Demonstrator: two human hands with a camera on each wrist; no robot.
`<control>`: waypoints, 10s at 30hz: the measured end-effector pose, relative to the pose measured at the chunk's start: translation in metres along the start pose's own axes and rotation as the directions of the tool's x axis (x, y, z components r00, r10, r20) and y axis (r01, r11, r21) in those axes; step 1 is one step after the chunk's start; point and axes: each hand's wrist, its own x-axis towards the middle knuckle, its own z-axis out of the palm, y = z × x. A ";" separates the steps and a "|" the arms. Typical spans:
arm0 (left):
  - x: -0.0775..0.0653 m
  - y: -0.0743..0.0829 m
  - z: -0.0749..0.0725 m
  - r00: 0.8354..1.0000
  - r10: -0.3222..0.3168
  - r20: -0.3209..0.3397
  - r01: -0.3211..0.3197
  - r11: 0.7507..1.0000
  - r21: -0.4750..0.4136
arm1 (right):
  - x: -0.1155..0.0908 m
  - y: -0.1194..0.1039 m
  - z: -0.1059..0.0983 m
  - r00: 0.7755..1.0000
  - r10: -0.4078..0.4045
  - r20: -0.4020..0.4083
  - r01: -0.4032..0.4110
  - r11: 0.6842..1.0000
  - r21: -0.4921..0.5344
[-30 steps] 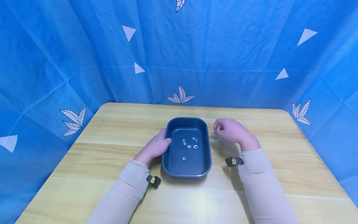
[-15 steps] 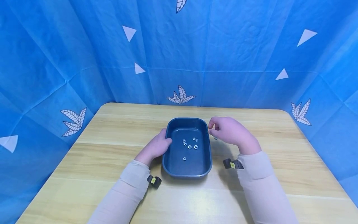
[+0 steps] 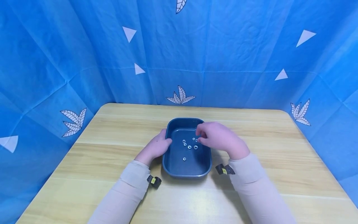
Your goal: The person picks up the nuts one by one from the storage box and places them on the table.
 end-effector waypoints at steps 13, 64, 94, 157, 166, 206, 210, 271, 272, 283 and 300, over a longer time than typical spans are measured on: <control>-0.001 -0.001 0.001 1.000 0.001 0.002 -0.001 1.000 -0.004 | 0.014 0.000 0.030 0.996 -0.050 0.069 0.056 0.994 -0.099; 0.001 0.004 0.001 1.000 0.011 0.024 -0.010 1.000 -0.022 | 0.025 -0.006 0.055 0.990 0.049 0.131 0.012 0.902 -0.431; 0.002 0.004 0.000 1.000 0.022 -0.010 -0.022 1.000 -0.013 | 0.013 -0.003 0.016 0.983 -0.039 -0.178 0.025 0.996 -0.084; 0.003 -0.001 0.002 1.000 -0.008 -0.008 0.007 0.999 -0.050 | -0.032 0.076 -0.031 0.962 0.271 0.046 -0.273 0.961 0.045; 0.004 -0.004 0.003 1.000 -0.016 -0.006 0.015 0.999 -0.049 | -0.025 0.092 -0.009 0.950 0.294 0.105 -0.302 0.951 0.068; 0.002 -0.005 0.003 1.000 -0.005 0.000 0.005 0.997 -0.080 | -0.013 0.108 0.019 0.944 0.301 0.134 -0.309 0.950 0.044; 0.003 -0.003 0.002 1.000 -0.006 0.000 0.006 0.997 -0.076 | -0.014 0.107 0.016 0.943 0.308 0.128 -0.316 0.947 0.049; 0.001 -0.007 0.004 1.000 -0.005 0.006 0.005 0.996 -0.091 | -0.014 -0.005 -0.010 0.998 0.010 -0.058 -0.008 0.999 0.036; 0.000 -0.007 0.004 1.000 -0.006 0.006 0.007 0.996 -0.091 | -0.013 -0.006 -0.008 0.998 0.010 -0.054 -0.008 0.999 0.032; 0.005 -0.006 0.003 1.000 -0.004 0.004 0.004 0.996 -0.090 | -0.002 -0.010 0.009 0.999 -0.039 -0.017 0.039 0.999 0.000; 0.006 -0.004 0.002 0.999 -0.022 0.032 0.025 0.996 -0.091 | 0.010 -0.014 0.037 0.993 -0.103 0.062 0.108 0.992 -0.072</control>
